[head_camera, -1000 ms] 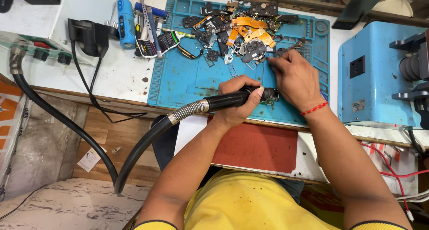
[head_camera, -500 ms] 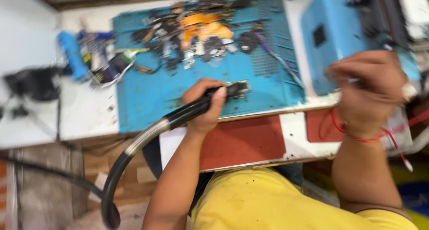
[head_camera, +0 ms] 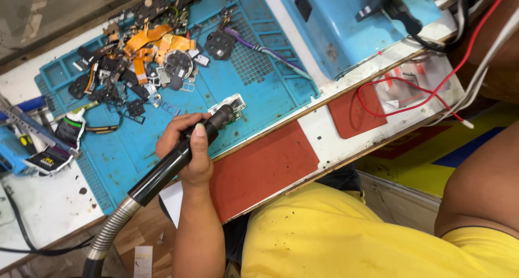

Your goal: The person cleans a small circuit board with a purple tool, then uses a hot air gun to heat and remove a component. The person works at a cluttered workbench with various electronic parts and tools visible.

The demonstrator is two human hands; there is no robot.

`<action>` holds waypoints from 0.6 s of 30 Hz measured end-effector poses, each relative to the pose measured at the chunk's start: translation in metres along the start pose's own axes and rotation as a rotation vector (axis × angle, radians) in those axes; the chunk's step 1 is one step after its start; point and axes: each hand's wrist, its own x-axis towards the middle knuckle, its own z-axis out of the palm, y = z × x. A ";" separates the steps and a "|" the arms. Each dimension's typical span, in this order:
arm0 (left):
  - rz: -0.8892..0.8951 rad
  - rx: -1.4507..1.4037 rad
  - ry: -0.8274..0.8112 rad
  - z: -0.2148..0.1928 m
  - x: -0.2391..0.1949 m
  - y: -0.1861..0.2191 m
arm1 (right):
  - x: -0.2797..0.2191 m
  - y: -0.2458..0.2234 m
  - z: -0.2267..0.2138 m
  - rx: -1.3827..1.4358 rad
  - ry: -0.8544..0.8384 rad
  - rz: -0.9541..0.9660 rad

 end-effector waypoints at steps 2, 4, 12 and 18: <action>-0.004 -0.020 0.008 0.000 0.002 -0.002 | 0.005 0.014 0.006 0.036 -0.037 0.027; -0.032 -0.004 0.009 -0.001 0.002 -0.002 | 0.016 0.026 0.011 0.063 -0.074 0.044; -0.074 -0.064 0.027 0.001 0.002 0.001 | 0.051 0.065 0.027 0.131 -0.165 0.105; -0.065 -0.043 0.023 0.001 0.001 0.000 | 0.064 0.122 0.024 -0.118 -0.253 0.095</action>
